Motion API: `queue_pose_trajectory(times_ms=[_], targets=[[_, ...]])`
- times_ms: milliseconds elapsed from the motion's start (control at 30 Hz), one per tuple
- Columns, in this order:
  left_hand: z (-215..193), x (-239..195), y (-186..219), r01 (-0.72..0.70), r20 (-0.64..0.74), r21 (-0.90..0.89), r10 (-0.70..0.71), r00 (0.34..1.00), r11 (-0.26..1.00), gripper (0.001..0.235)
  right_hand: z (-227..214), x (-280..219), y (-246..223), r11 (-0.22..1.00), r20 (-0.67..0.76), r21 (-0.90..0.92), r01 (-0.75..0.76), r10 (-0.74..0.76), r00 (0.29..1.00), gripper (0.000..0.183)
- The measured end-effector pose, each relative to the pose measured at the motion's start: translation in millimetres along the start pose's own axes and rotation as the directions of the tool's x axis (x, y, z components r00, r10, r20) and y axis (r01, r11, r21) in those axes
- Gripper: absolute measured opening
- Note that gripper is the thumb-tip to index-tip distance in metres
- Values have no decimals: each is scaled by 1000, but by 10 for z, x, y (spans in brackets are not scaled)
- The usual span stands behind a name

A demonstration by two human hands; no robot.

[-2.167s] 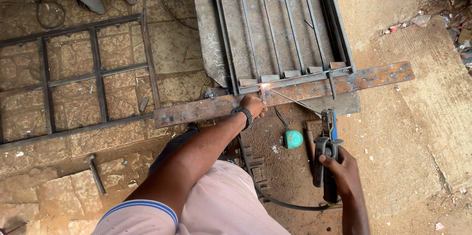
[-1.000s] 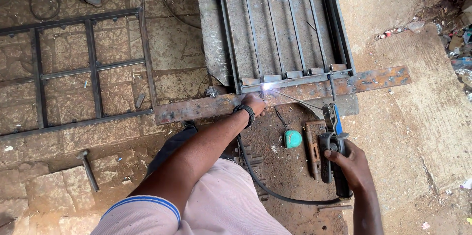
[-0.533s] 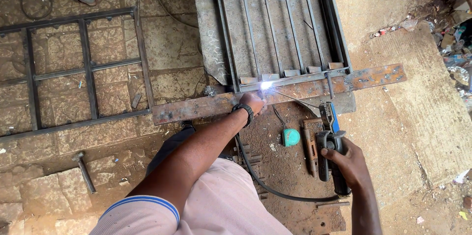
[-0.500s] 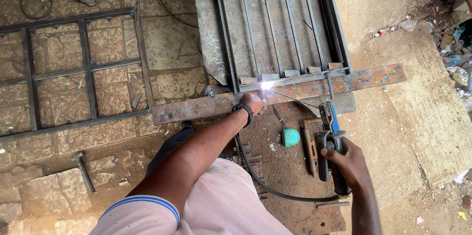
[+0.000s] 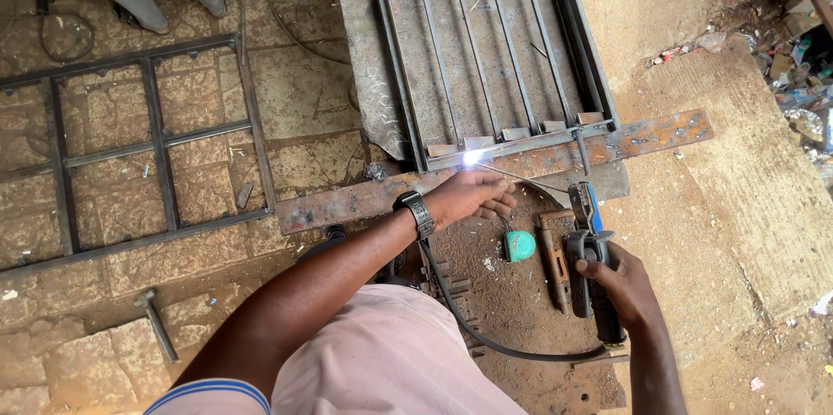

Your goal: Welding metal bars onto a frame using an arc welder.

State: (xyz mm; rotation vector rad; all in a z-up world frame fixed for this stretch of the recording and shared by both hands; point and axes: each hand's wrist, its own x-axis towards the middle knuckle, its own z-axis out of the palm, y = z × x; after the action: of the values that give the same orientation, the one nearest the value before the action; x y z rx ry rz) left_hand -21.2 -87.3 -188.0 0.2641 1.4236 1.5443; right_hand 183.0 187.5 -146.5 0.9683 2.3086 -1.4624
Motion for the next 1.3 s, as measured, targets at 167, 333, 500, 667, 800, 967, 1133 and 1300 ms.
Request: queue_pose_trajectory(times_ms=[167,333,500,667,800,967,1133,1300], targets=[[88,-174,345,5,130,-93,8,991,996,53,50,-39,39,1000,-9,12,-19,19,1000,80],[197,-308,403,35,201,-231,13,980,972,57,165,-144,51,981,27,182,-72,68,997,65],[404,-646,493,35,352,-198,38,935,980,56,489,-458,302,991,-145,89,97,-84,986,54],[527,-1089,575,-47,573,-87,88,815,995,48,946,-1028,-43,995,-248,50,85,-70,966,66],[523,-1246,613,-7,628,-40,31,778,999,45,1357,-1170,-98,976,-227,-206,74,-121,966,81],[366,-1228,603,-23,587,-91,72,806,996,48,1563,-1086,-137,857,-242,-336,391,-480,843,86],[231,-1183,658,-80,492,-150,145,859,985,49,1594,-1001,-216,918,-164,-371,143,-217,962,80],[189,-1134,761,-101,462,-162,166,871,982,48,1606,-981,-251,905,-192,-378,194,-282,940,77]])
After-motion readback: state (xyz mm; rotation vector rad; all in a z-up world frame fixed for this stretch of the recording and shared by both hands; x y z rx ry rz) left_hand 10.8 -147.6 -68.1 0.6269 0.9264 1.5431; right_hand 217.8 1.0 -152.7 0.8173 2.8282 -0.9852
